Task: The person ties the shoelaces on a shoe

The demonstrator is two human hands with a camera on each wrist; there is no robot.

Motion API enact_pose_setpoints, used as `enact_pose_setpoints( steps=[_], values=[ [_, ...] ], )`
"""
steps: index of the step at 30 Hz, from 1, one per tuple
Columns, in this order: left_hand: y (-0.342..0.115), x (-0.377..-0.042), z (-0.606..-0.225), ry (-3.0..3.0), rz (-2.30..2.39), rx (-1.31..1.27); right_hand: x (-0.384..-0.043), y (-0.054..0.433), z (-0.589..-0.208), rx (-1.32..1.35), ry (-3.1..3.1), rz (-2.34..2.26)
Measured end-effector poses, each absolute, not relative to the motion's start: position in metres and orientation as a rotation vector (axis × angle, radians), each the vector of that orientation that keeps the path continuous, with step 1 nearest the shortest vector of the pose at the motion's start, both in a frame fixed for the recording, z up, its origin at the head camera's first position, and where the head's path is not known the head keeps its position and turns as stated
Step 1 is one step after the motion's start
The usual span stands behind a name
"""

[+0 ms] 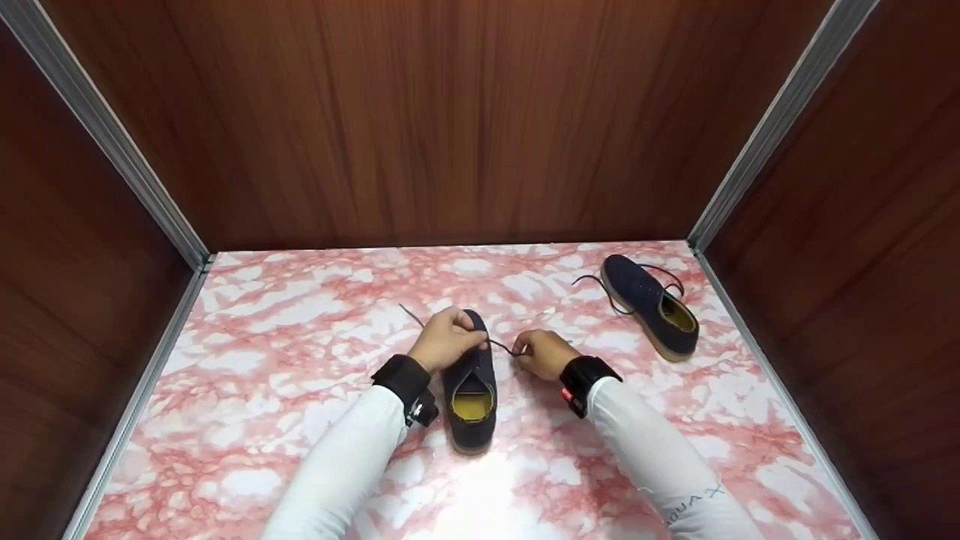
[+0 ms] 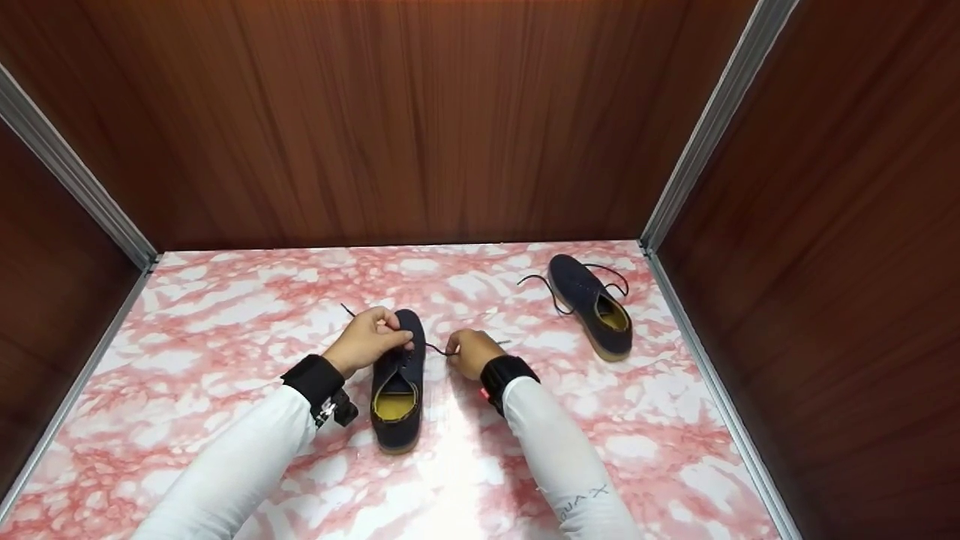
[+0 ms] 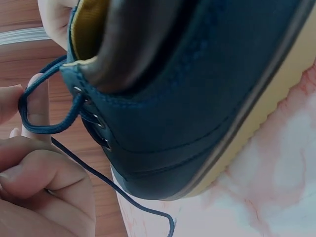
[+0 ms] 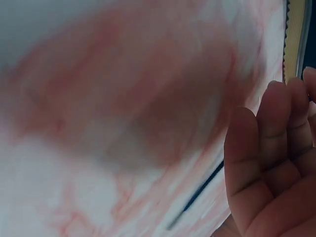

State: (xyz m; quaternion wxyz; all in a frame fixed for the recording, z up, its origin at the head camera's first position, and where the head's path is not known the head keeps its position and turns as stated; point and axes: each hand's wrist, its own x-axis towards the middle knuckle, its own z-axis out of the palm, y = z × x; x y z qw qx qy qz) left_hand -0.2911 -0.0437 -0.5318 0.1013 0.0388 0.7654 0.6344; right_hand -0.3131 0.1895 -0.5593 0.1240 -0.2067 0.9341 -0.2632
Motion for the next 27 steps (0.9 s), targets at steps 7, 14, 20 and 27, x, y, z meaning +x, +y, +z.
enact_pose_setpoints(
  steps=[7,14,20,27],
  values=[
    [-0.046,-0.292,-0.528,2.290,1.856,0.151,-0.317,0.207,-0.552,-0.584,2.759,-0.730],
    [-0.055,-0.296,-0.526,2.302,1.773,0.262,-0.317,0.222,-0.540,-0.533,2.789,-0.749],
    [-0.064,-0.297,-0.523,2.286,1.622,0.340,-0.316,0.227,-0.535,-0.573,2.826,-0.792],
    [-0.073,-0.296,-0.520,2.354,1.462,0.510,-0.315,0.229,-0.535,-0.606,2.846,-0.814]
  ],
)
